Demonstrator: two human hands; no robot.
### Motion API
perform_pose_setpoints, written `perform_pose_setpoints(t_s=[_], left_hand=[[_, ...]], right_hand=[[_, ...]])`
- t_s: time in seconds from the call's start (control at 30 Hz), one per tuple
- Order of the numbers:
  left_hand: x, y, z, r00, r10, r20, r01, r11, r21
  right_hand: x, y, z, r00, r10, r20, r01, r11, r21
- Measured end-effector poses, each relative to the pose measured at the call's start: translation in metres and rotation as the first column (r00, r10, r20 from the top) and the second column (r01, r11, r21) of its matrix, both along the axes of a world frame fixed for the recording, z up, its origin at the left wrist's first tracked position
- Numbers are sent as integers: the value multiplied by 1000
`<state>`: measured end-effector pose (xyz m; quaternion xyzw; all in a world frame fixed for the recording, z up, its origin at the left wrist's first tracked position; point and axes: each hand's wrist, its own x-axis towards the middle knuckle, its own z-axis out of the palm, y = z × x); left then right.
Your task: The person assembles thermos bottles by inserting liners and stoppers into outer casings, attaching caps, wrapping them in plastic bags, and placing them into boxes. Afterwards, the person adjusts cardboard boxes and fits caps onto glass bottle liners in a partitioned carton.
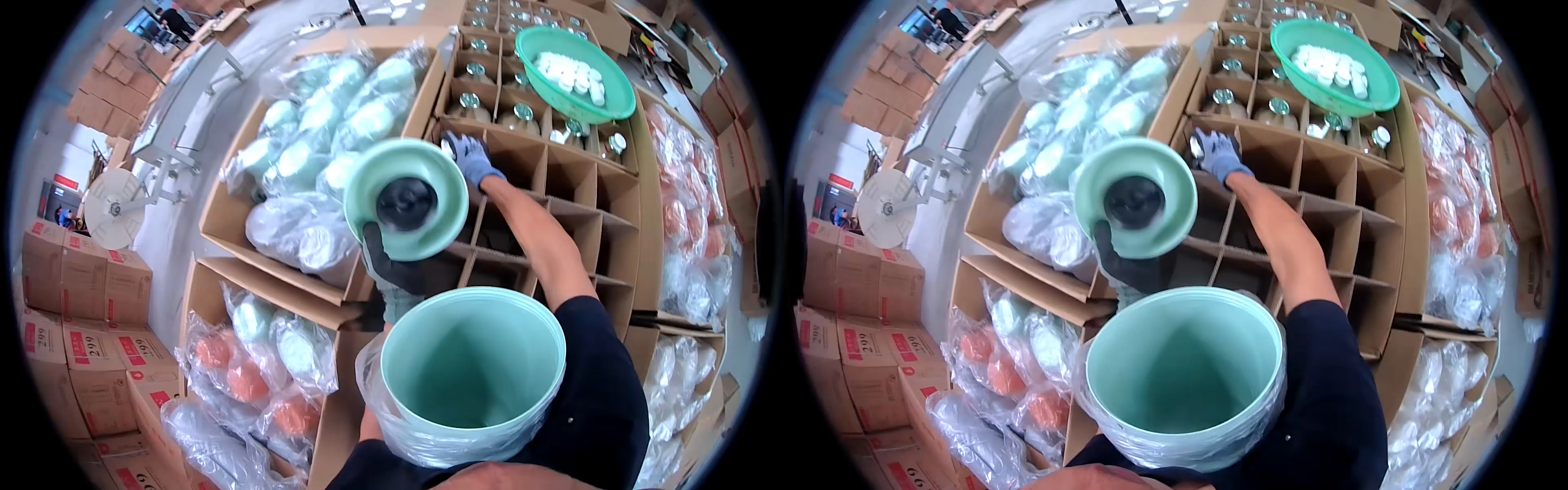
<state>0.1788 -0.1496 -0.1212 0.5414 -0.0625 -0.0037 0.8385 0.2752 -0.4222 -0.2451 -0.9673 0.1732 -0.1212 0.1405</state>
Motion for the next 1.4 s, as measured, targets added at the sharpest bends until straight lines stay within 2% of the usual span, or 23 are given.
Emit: perform_pose_setpoints(t_s=[0.1, 0.17, 0.23, 0.27, 0.3, 0.37, 0.4, 0.43, 0.57, 0.67, 0.7, 0.73, 0.8, 0.9, 1.03, 1.07, 1.2, 1.23, 1.27, 1.3, 1.33, 1.37, 1.4], left_hand=[[2, -5, -13, 996, -84, -27, 82, 994, -72], [8, -10, -28, 979, -201, -44, 190, 963, -189], [16, -19, -42, 894, -441, -85, 361, 819, -445], [12, -16, -17, 749, -629, -209, 378, 665, -644], [3, -22, 12, 728, -602, -328, 318, 721, -616], [-4, -30, 46, 655, -754, -45, 633, 580, -513], [-7, -28, 56, 643, -766, 7, 682, 568, -462], [-8, -20, 63, 643, -765, 18, 703, 581, -410], [-30, 41, 51, 679, -731, -59, 703, 672, -232], [-60, 89, 32, 694, -708, -131, 699, 706, -113], [-69, 101, 27, 692, -705, -154, 700, 708, -94], [-79, 111, 22, 690, -704, -168, 701, 708, -83], [-89, 129, 15, 678, -710, -189, 714, 698, -61], [-98, 143, 6, 621, -752, -224, 745, 654, -132], [-119, 157, 4, 500, -818, -284, 694, 574, -434], [-121, 156, 8, 484, -830, -277, 640, 551, -535], [-88, 133, 45, 632, -757, -164, 381, 488, -785], [-82, 134, 65, 723, -683, -102, 471, 596, -651], [-65, 142, 64, 833, -553, 40, 537, 787, -302], [-47, 150, 63, 896, -397, 197, 392, 918, 67], [-29, 154, 46, 824, -285, 490, -17, 852, 524], [-47, 151, 86, 650, -271, 710, -371, 702, 608], [-50, 141, 103, 835, -175, 522, -107, 879, 465]], right_hand=[[-32, 7, 29, 971, 71, 228, -73, 997, 2], [-68, 19, 107, 896, 145, 419, -140, 989, -44], [-106, 33, 183, 847, 271, 456, -209, 961, -184], [-128, 41, 211, 785, 368, 499, -251, 925, -287], [-153, 55, 248, 723, 489, 488, -347, 868, -355], [-206, 83, 310, 617, 696, 367, -443, 693, -569], [-220, 90, 323, 553, 810, 195, -465, 494, -735], [-239, 102, 331, 516, 845, 140, -474, 418, -775], [-284, 111, 366, 443, 890, 105, -735, 428, -526], [-276, 109, 344, 635, 483, 603, -493, 854, -165], [-276, 117, 329, 697, 254, 671, -537, 805, 253], [-277, 126, 315, 777, 21, 629, -518, 590, 619], [-290, 127, 287, 800, 72, 596, -575, 375, 727], [-316, 166, 283, 839, 43, 542, -537, 226, 813], [-321, 169, 281, 906, 88, 415, -424, 237, 874], [-326, 167, 281, 849, 150, 506, -520, 78, 850], [-320, 168, 282, 864, 323, 387, -432, 81, 898], [-317, 165, 286, 839, 396, 373, -442, 96, 892], [-314, 160, 289, 810, 468, 353, -449, 110, 887], [-299, 140, 261, 774, 587, 237, -436, 222, 872], [-300, 145, 272, 795, 600, 85, -383, 389, 838], [-301, 160, 295, 807, 586, -70, -327, 543, 774], [-301, 173, 316, 810, 544, -220, -273, 681, 679]])
